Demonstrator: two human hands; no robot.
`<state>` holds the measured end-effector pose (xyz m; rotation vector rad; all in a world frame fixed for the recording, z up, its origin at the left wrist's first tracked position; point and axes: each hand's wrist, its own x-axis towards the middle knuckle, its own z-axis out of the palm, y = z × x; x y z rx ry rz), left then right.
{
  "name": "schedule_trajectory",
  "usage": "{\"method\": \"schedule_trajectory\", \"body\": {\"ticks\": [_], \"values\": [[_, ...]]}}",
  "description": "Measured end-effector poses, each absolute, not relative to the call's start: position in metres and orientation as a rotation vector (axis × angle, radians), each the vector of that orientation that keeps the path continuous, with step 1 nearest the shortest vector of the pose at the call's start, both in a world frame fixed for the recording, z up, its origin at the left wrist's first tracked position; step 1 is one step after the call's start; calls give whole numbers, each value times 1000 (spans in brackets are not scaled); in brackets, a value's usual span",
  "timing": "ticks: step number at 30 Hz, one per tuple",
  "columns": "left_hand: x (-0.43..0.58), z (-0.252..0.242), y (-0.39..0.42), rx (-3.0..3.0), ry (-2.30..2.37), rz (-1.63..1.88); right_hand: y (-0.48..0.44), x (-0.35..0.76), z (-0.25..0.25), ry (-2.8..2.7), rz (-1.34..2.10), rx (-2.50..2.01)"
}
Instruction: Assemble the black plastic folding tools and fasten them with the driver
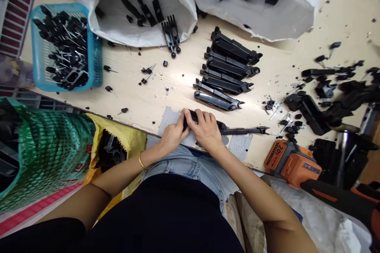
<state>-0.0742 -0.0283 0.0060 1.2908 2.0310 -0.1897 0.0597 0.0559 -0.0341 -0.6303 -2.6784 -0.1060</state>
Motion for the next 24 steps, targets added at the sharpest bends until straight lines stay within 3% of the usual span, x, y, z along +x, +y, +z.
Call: {"method": "schedule_trajectory", "body": {"ticks": [5, 10, 12, 17, 24], "values": [[-72, 8, -18, 1313, 2002, -201, 57, 54, -37, -2692, -192, -654], [-100, 23, -25, 1535, 1946, -250, 59, 71, -19, -2457, 311, -577], [-108, 29, -28, 1675, 2040, -85, 55, 93, -10, -2286, 384, -700], [-101, 20, -19, 2179, 1965, 786, 42, 149, -21, -2255, 230, -1037], [-86, -28, -14, 2373, 1791, 519, 53, 160, -65, -2429, -129, -894]]}}
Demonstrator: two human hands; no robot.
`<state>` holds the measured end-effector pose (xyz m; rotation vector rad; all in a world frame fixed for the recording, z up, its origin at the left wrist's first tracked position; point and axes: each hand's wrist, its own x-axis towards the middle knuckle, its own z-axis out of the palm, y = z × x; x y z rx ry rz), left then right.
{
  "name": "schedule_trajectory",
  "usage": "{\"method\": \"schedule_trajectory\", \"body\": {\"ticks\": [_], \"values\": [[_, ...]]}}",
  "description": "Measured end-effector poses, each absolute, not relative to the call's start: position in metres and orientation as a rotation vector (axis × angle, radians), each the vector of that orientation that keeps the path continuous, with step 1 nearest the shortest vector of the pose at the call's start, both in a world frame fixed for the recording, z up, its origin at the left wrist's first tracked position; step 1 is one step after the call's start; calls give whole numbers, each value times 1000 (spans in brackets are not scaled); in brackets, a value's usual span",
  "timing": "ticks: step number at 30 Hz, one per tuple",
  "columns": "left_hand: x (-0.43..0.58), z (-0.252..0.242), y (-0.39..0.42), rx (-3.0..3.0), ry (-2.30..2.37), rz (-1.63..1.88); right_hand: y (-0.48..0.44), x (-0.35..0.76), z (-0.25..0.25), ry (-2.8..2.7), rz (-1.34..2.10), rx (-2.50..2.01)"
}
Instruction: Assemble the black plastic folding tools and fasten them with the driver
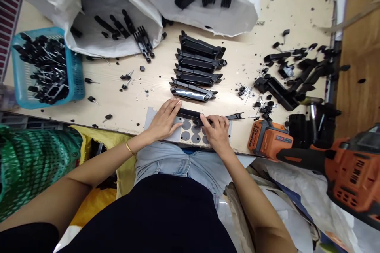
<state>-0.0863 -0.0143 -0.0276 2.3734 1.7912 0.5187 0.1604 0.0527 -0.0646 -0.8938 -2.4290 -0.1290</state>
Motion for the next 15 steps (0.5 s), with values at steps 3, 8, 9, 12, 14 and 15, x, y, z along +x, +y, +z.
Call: {"method": "schedule_trajectory", "body": {"ticks": [3, 8, 9, 12, 14, 15], "values": [[-92, -39, -15, 2437, 1734, 470, 65, 163, -69, -2455, -53, -790], [-82, -42, -15, 2468, 1804, 554, 78, 169, -73, -2513, 105, -667], [-80, -39, -14, 2478, 1827, 569, 79, 169, -73, -2510, 129, -655], [-78, -19, -2, 2471, 1818, 407, 79, 168, -65, -2493, 191, -622], [-82, 1, 12, 2331, 1695, 118, 77, 170, -50, -2505, 232, -582], [-83, 12, 18, 2218, 1565, -12, 76, 172, -40, -2515, 253, -539]]}}
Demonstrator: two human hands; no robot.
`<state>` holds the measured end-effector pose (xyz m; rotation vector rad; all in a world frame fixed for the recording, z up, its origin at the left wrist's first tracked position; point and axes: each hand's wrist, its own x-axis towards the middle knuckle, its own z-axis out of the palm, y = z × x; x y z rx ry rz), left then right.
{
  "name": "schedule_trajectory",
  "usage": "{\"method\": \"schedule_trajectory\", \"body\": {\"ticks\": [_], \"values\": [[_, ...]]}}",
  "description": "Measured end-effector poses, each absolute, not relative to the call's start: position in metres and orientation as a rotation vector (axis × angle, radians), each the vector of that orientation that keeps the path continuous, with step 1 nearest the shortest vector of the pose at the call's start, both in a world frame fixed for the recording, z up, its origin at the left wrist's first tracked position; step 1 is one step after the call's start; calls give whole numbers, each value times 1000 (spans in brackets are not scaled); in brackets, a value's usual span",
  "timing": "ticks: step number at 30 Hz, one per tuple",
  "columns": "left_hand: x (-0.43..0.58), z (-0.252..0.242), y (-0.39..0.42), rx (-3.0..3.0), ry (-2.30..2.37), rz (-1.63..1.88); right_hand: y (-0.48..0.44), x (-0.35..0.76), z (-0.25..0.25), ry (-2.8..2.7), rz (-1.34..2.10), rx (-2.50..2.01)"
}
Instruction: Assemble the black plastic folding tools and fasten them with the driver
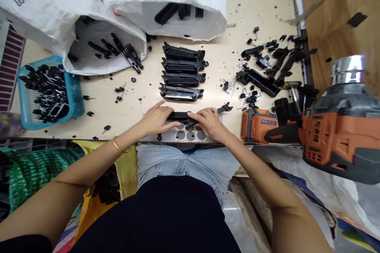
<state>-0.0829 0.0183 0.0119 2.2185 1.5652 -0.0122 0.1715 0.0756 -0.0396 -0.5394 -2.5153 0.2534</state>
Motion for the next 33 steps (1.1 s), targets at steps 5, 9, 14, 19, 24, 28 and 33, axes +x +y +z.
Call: {"method": "schedule_trajectory", "body": {"ticks": [5, 9, 14, 19, 24, 28, 33], "values": [[-63, 39, 17, 1559, 1084, 258, 58, 182, 15, -2157, 330, -804], [-17, 28, -20, 1508, 1555, 511, 43, 162, 27, -1344, 1259, -1254], [25, 14, -50, 1598, 1762, 602, 43, 121, 24, -674, 1777, -1311], [13, 17, -46, 1624, 1793, 761, 43, 121, 29, -884, 1858, -1356], [-4, 31, -33, 1050, 1213, 559, 41, 125, 33, -842, 2011, -1226], [16, 30, -40, 703, 1302, 721, 36, 114, 27, -776, 1984, -1304], [19, 21, -55, 689, 1140, 775, 33, 109, 25, -857, 1946, -1327]]}}
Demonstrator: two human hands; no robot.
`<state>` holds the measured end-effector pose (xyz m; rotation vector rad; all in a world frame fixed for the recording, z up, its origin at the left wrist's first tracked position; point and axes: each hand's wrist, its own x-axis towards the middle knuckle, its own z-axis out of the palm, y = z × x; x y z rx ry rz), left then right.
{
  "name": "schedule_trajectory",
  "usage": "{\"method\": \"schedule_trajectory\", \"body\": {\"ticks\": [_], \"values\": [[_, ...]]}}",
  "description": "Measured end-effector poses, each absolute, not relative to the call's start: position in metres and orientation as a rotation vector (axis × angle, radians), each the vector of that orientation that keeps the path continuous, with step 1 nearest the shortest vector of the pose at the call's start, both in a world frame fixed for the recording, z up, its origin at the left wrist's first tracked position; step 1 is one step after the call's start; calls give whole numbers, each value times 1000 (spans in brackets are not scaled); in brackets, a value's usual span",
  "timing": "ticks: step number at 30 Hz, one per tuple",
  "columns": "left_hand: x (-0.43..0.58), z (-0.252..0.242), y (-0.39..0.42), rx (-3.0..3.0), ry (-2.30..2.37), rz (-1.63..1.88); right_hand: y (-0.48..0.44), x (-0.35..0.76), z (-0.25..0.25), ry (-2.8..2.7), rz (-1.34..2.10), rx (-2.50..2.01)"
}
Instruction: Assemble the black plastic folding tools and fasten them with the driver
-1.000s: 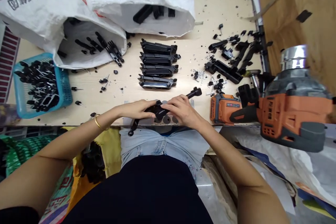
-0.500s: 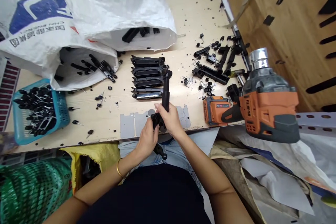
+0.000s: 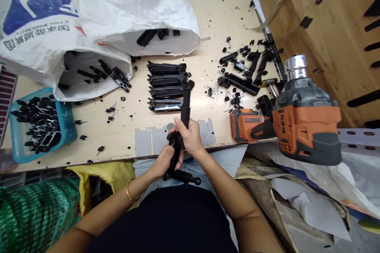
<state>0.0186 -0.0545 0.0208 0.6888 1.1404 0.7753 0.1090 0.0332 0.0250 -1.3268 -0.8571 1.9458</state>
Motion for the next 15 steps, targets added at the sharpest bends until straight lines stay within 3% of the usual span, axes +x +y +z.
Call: {"method": "schedule_trajectory", "body": {"ticks": [3, 7, 12, 15], "values": [[9, 21, -54, 601, 1051, 738, 35, 110, 32, -953, 2070, -1318], [6, 26, -48, 531, 1185, 725, 39, 111, 37, -1049, 1905, -1368], [5, 23, -46, 464, 1096, 675, 39, 110, 28, -984, 2238, -1305], [2, 22, -41, 431, 1126, 725, 28, 100, 19, -865, 1938, -1415]]}}
